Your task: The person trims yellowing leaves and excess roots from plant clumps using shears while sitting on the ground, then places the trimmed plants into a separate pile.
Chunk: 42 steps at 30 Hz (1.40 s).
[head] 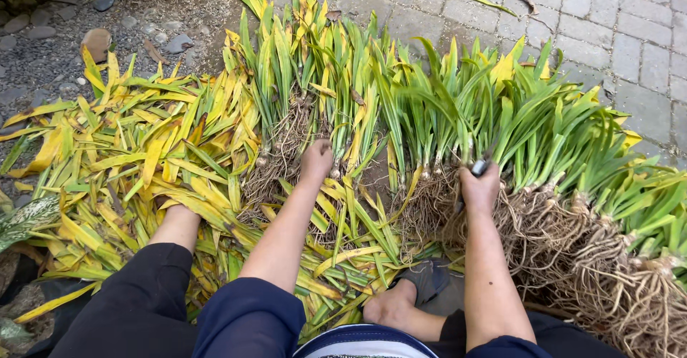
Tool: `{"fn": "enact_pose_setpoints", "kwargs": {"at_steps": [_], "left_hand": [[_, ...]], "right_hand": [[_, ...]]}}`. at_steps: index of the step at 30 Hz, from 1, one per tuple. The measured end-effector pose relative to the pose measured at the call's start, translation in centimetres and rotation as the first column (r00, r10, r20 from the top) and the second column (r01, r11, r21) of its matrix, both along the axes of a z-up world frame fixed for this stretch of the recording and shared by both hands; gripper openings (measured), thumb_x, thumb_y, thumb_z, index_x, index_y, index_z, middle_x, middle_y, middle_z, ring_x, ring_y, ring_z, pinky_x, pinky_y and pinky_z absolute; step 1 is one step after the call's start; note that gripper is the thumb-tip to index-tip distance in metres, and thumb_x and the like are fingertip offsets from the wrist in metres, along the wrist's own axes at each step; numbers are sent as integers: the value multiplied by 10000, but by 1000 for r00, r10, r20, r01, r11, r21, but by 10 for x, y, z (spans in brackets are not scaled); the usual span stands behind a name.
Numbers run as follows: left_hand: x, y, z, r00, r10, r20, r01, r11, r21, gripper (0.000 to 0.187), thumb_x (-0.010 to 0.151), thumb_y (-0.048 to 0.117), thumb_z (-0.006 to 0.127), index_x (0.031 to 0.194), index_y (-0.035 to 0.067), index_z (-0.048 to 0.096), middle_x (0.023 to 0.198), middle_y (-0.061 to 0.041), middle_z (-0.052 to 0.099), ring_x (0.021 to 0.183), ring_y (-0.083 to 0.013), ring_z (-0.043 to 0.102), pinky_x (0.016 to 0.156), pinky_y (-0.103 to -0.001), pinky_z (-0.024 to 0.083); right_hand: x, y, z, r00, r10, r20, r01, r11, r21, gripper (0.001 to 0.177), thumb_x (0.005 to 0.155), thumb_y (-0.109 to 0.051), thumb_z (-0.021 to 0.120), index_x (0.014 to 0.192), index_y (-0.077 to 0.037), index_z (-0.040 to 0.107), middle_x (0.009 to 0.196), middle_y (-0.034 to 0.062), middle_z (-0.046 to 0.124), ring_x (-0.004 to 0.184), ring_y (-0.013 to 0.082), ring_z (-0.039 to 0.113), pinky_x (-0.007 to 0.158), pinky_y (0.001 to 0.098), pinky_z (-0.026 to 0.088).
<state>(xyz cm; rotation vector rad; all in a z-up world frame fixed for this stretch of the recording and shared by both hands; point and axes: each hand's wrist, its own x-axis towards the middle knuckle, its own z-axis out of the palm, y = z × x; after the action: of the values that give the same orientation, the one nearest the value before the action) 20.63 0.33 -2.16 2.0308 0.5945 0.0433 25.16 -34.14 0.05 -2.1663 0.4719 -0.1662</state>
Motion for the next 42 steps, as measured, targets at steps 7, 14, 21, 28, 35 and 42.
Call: {"fn": "enact_pose_setpoints", "kwargs": {"at_steps": [7,14,21,28,35,42], "left_hand": [[1,-17,-42,885,-154,-440,270,939,214,396,883,258,556,1220,51,571,1189,-219,619,1123,-382,603,920,-507,508],[-3,-30,-25,900,-92,-426,214,945,248,368,932,190,499,1225,-31,484,1199,-277,580,1159,-461,555,969,-571,465],[-20,0,-57,882,-118,-457,170,983,74,392,840,270,608,1149,30,620,1121,-220,659,1131,-417,598,920,-538,497],[-38,43,-33,968,-124,-219,103,989,-108,346,730,220,678,1073,197,712,962,-34,735,1012,-223,671,849,-390,544],[-47,61,42,972,-77,224,169,886,-432,494,821,47,608,1308,-1,540,1137,-193,658,1065,-244,589,873,-374,522],[-68,42,69,945,198,262,21,760,-649,451,849,20,605,1278,7,467,901,-146,644,740,-177,637,601,-268,542]], "right_hand": [[-7,-3,17,967,-94,236,55,984,170,196,724,-70,726,867,-73,592,696,90,601,609,144,577,552,272,457],[-4,-3,4,992,-125,3,125,989,-85,421,696,-289,795,980,-116,537,881,160,664,918,347,662,781,456,514],[-16,7,34,998,-55,14,56,996,-67,448,719,-275,775,1045,-63,552,903,207,628,926,383,642,738,494,463],[-42,39,91,974,154,163,-157,988,2,397,805,-84,737,1138,0,539,943,210,595,850,355,621,746,471,507],[-71,76,116,912,370,175,-363,929,-71,471,780,-116,742,1156,56,516,977,300,567,947,507,600,766,587,480],[-124,117,159,824,561,-79,-560,828,33,522,802,-46,707,1275,23,499,1079,208,576,999,357,617,889,473,524]]}}
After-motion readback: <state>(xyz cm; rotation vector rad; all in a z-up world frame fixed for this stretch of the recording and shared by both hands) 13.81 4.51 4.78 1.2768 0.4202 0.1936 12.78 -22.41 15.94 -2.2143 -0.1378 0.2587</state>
